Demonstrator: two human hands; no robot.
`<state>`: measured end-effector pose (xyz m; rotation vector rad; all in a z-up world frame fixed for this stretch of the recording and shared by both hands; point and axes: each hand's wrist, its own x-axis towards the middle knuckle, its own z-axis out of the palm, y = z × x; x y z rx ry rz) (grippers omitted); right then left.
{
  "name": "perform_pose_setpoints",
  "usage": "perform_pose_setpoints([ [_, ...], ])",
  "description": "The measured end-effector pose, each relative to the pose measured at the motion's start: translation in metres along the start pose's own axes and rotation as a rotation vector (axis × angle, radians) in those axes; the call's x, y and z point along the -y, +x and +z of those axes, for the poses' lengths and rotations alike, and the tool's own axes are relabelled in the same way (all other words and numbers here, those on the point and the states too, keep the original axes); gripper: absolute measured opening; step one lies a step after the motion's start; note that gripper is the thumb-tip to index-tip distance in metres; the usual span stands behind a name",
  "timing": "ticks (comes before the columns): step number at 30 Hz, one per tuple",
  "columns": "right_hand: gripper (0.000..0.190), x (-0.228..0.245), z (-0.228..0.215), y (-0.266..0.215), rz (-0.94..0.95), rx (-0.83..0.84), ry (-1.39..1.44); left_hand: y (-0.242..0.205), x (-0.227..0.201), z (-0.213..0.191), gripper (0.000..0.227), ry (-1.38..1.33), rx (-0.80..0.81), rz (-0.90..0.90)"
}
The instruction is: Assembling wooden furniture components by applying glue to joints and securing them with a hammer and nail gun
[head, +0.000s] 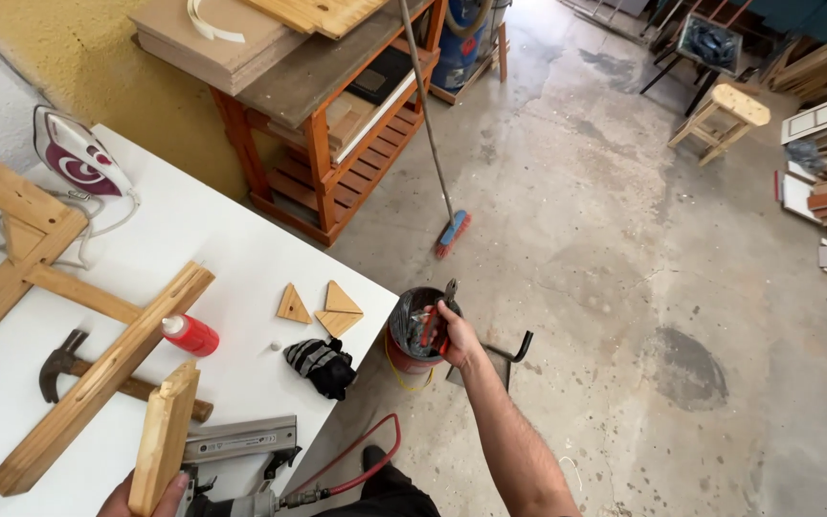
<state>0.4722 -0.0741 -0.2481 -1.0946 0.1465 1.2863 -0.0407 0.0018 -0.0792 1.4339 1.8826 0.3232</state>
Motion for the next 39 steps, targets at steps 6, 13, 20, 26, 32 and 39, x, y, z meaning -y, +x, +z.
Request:
perform_pose_setpoints([
  [6, 0.035, -0.003, 0.006, 0.02, -0.006, -0.096, -0.065, -0.024, -0.031, -0.009, 0.053, 0.226, 0.011, -0.043],
  [13, 0.042, -0.054, 0.027, 0.094, -0.527, -0.139, -1.427, -0.046, -0.044, 0.009, 0.036, -0.211, 0.128, 0.128],
  [20, 0.038, -0.082, 0.045, 0.131, -1.27, -0.099, -1.597, -0.105, -0.093, -0.009, 0.076, -0.004, 0.132, 0.034],
  [26, 0.048, -0.073, 0.064, 0.104, -1.373, -0.109, -1.51, -0.119, -0.066, 0.01, 0.079, -0.099, -0.105, 0.075],
  [32, 0.013, -0.064, 0.226, -0.163, -0.423, 0.819, -0.938, -0.125, -0.033, 0.033, 0.083, 0.066, -0.382, 0.358],
  [39, 0.019, -0.112, 0.248, -0.262, -0.501, 0.938, -0.844, -0.157, 0.0, 0.026, 0.084, 0.104, -0.512, 0.5],
])
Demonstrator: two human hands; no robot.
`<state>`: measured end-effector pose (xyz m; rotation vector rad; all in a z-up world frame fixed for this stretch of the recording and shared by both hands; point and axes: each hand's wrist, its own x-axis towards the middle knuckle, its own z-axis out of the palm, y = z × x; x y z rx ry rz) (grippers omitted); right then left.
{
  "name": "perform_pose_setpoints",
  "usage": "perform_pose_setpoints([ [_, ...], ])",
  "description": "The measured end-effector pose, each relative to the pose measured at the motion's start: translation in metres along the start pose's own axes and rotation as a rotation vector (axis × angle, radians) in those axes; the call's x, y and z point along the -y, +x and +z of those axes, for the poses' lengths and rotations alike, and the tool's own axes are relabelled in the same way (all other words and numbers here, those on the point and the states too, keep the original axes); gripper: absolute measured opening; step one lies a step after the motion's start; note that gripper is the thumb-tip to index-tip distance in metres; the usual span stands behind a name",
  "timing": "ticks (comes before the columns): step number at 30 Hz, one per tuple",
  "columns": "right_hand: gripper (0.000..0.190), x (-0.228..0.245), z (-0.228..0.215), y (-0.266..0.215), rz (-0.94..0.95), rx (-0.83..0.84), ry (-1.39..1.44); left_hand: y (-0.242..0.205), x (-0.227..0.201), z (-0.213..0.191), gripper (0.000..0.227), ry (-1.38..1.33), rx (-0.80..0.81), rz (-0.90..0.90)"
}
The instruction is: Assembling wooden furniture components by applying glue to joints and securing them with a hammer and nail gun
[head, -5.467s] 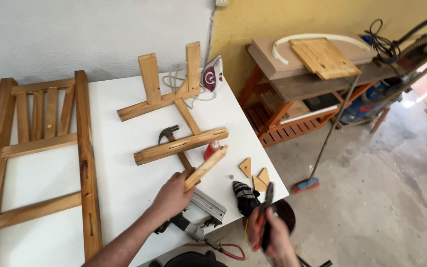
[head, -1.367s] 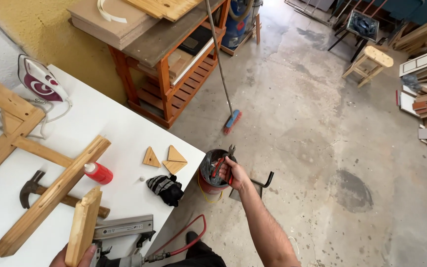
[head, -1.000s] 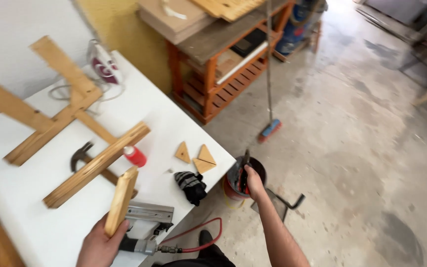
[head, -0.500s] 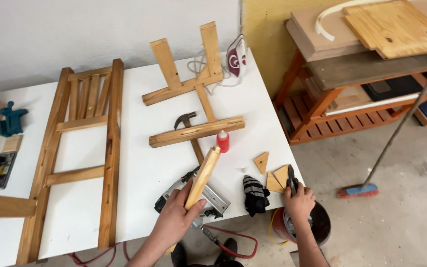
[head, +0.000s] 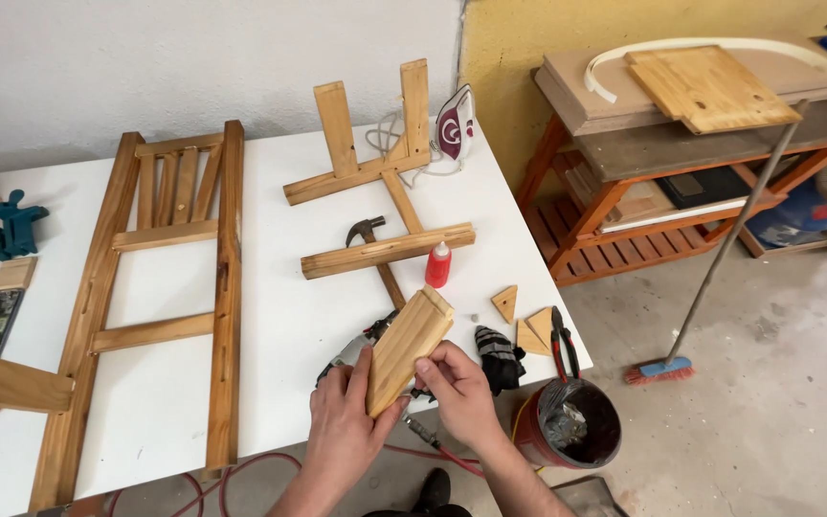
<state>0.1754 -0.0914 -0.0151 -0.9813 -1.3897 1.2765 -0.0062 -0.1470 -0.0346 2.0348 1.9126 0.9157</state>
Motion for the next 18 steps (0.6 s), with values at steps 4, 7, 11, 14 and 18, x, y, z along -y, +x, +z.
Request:
perform_pose_setpoints([
  [4, 0.019, -0.001, 0.029, -0.031, -0.059, 0.03, 0.033, -0.037, 0.025, -0.015, 0.085, -0.013, -0.043, 0.056],
  [7, 0.022, 0.008, 0.055, -0.056, -0.107, 0.04, -0.108, -0.067, 0.044, -0.03, 0.084, -0.048, -0.038, 0.057],
  [11, 0.021, 0.009, 0.084, -0.085, -0.205, 0.053, -0.335, -0.096, 0.065, -0.055, 0.082, -0.243, 0.169, -0.058],
  [14, 0.028, 0.021, 0.094, -0.105, -0.126, 0.226, -0.511, -0.09, 0.053, -0.116, 0.069, -0.646, 0.558, -0.423],
  [18, 0.021, -0.007, 0.1, -0.136, 0.077, 0.106, -0.872, -0.092, 0.076, -0.135, 0.084, -1.075, 0.588, -0.67],
])
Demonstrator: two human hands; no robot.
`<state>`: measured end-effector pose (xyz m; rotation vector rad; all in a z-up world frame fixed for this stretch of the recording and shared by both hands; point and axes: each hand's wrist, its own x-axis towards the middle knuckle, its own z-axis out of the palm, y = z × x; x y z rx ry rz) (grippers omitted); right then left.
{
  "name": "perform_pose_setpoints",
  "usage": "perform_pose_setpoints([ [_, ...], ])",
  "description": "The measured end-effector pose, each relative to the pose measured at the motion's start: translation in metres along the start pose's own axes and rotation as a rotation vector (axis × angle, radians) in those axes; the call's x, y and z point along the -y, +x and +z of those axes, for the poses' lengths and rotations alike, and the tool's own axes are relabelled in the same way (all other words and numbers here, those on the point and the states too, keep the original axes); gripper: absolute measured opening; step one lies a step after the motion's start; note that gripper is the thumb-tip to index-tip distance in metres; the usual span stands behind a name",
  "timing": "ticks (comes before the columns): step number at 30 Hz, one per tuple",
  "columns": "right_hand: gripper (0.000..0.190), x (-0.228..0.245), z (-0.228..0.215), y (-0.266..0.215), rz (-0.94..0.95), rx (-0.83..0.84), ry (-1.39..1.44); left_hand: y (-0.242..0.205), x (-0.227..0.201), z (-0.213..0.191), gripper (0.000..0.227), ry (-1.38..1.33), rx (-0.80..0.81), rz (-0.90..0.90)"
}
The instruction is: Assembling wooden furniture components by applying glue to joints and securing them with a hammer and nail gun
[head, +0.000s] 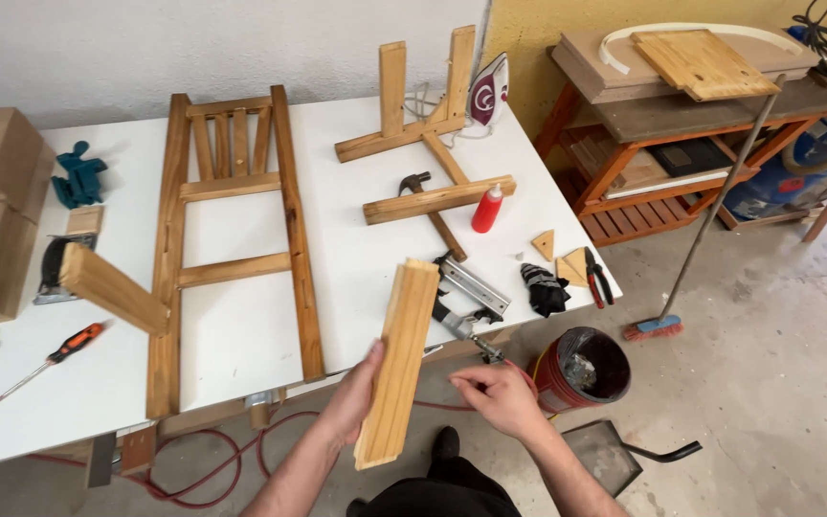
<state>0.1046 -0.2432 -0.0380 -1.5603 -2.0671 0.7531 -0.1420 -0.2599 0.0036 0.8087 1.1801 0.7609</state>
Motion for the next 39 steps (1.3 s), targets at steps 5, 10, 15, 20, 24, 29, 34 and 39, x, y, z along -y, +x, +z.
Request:
perform_pose_setpoints([
  [5, 0.014, 0.029, 0.009, -0.016, 0.432, 0.123, 0.389, 0.016, 0.018, -0.022, 0.076, -0.697, 0.121, -0.056],
  [10, 0.032, 0.033, 0.033, -0.016, 0.349, 0.124, 0.596, 0.018, 0.015, -0.031, 0.059, -0.617, -0.035, 0.075],
  [15, 0.05, 0.031, 0.035, -0.009, 0.246, 0.177, 0.773, 0.014, 0.005, -0.026, 0.05, -0.402, -0.167, 0.056],
  [20, 0.049, 0.024, 0.031, 0.007, 0.104, 0.467, 0.622, 0.019, 0.011, -0.013, 0.054, -0.175, -0.299, 0.097],
  [24, 0.061, 0.002, 0.04, 0.025, 0.029, 0.502, 0.781, 0.036, 0.018, -0.014, 0.056, -0.065, -0.258, 0.126],
  [29, 0.074, -0.049, 0.054, 0.052, -0.028, 0.557, 1.351, 0.068, 0.023, -0.018, 0.026, -0.276, -0.112, 0.346],
  [34, 0.06, -0.104, 0.07, 0.09, 0.17, 0.679, 1.529, 0.112, 0.032, -0.013, 0.024, -0.461, -0.141, 0.3],
  [39, 0.027, -0.071, 0.033, 0.123, 0.207, 0.45, 1.019, 0.117, -0.003, 0.0, 0.024, -0.235, -0.476, 0.21],
])
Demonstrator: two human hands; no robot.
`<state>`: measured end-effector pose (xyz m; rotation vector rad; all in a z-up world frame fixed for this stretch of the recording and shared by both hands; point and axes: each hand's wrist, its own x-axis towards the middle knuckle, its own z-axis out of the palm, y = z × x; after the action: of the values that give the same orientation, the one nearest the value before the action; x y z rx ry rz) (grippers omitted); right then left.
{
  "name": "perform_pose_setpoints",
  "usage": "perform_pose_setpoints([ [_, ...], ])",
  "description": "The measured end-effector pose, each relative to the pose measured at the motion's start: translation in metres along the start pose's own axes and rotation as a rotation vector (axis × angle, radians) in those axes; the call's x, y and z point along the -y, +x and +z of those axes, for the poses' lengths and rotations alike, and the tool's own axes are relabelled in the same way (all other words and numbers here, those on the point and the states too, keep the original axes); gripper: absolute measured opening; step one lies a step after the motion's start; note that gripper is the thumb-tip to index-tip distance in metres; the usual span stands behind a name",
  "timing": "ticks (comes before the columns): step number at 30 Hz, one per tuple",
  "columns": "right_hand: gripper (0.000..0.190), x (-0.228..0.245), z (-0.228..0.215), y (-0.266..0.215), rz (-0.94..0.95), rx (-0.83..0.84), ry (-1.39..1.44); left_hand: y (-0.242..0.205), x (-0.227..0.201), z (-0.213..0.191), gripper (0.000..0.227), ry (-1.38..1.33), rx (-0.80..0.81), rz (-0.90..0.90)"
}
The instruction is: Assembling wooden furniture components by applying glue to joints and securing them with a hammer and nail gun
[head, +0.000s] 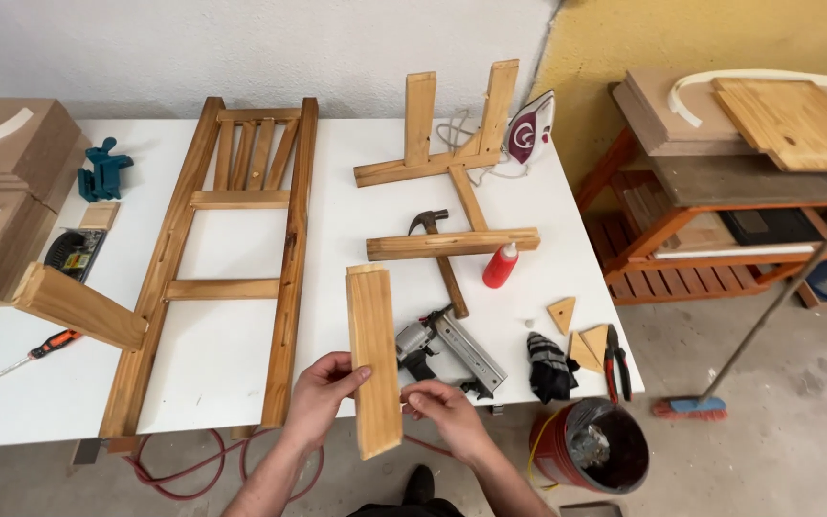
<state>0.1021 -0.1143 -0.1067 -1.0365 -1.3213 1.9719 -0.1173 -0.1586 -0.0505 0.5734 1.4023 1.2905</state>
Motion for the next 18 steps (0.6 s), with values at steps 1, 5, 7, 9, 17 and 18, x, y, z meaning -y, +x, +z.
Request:
perform_pose_setpoints([
  [1, 0.019, 0.0, -0.005, 0.003, -0.003, -0.077, 0.003, 0.001, 0.0, 0.001, 0.022, 0.043, -0.038, -0.013],
  [5, 0.036, 0.013, -0.012, 0.009, 0.087, -0.138, -0.025, 0.002, 0.01, 0.004, 0.028, 0.039, -0.038, -0.039],
  [7, 0.036, 0.012, -0.014, 0.014, 0.039, -0.066, -0.073, 0.002, 0.008, 0.007, 0.032, 0.065, -0.001, -0.057],
  [9, 0.041, 0.009, -0.014, 0.018, -0.011, 0.01, -0.124, 0.005, 0.008, 0.008, 0.037, 0.087, 0.033, -0.073],
  [17, 0.029, -0.006, -0.004, 0.052, -0.31, -0.076, -0.391, 0.03, 0.014, 0.003, 0.06, 0.132, 0.097, 0.071],
  [18, 0.029, -0.002, 0.002, 0.057, -0.305, -0.058, -0.389, 0.028, 0.001, 0.005, 0.06, 0.129, 0.079, 0.068],
])
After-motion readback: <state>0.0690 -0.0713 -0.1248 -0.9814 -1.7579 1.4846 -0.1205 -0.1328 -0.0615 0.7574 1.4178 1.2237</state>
